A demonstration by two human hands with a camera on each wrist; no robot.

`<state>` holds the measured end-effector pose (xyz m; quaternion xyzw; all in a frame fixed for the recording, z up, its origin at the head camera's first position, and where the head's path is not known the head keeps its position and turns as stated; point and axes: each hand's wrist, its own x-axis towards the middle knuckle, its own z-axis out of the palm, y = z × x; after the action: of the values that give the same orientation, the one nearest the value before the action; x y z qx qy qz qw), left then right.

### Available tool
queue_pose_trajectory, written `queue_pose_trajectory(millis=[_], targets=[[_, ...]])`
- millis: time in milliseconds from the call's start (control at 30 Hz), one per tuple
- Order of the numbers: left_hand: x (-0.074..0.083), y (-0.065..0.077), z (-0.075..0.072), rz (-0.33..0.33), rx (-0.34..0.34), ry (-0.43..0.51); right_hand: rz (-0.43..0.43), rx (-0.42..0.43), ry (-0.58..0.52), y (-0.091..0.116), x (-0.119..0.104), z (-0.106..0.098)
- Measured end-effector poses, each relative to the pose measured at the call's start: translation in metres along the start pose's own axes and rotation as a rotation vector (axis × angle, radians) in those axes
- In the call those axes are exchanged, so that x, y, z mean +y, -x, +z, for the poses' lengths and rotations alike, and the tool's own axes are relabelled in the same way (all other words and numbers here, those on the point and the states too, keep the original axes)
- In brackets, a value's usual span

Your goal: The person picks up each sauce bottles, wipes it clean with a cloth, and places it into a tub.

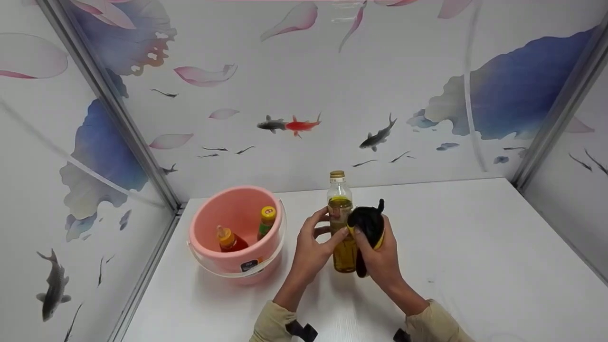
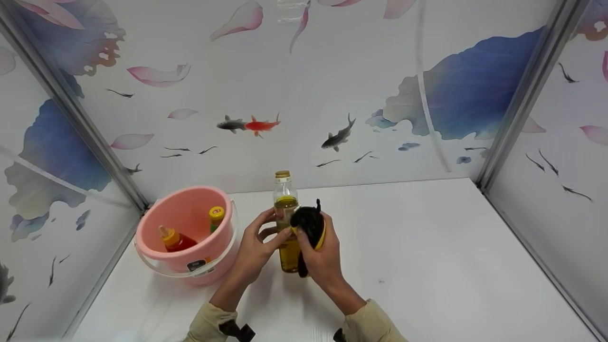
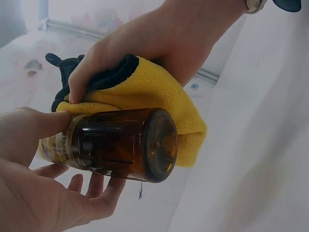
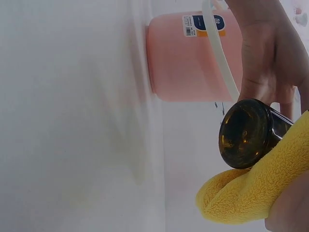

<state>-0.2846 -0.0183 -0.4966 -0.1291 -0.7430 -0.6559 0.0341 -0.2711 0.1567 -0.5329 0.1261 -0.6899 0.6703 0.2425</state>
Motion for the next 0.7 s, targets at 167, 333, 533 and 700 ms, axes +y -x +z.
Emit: queue_pose_trajectory(millis=[167,333,533,700], targets=[[0.0018,-0.0012,-0.002,0.001,-0.003,0.01,0.002,-0.001,0.0,0.0017,0.0008,0.0015],[0.002,-0.0012,-0.0012,-0.008,-0.035,0.024,0.017,0.024,0.017,0.0019,0.0017,0.0008],[0.0015,0.0004,0.0011,-0.011,-0.074,0.043,0.028,0.076,0.035,0.0012,-0.0002,-0.0004],[0.0008,0.0014,0.0033,-0.004,-0.122,0.038,0.02,0.102,0.035,-0.0001,0.0015,-0.0027]])
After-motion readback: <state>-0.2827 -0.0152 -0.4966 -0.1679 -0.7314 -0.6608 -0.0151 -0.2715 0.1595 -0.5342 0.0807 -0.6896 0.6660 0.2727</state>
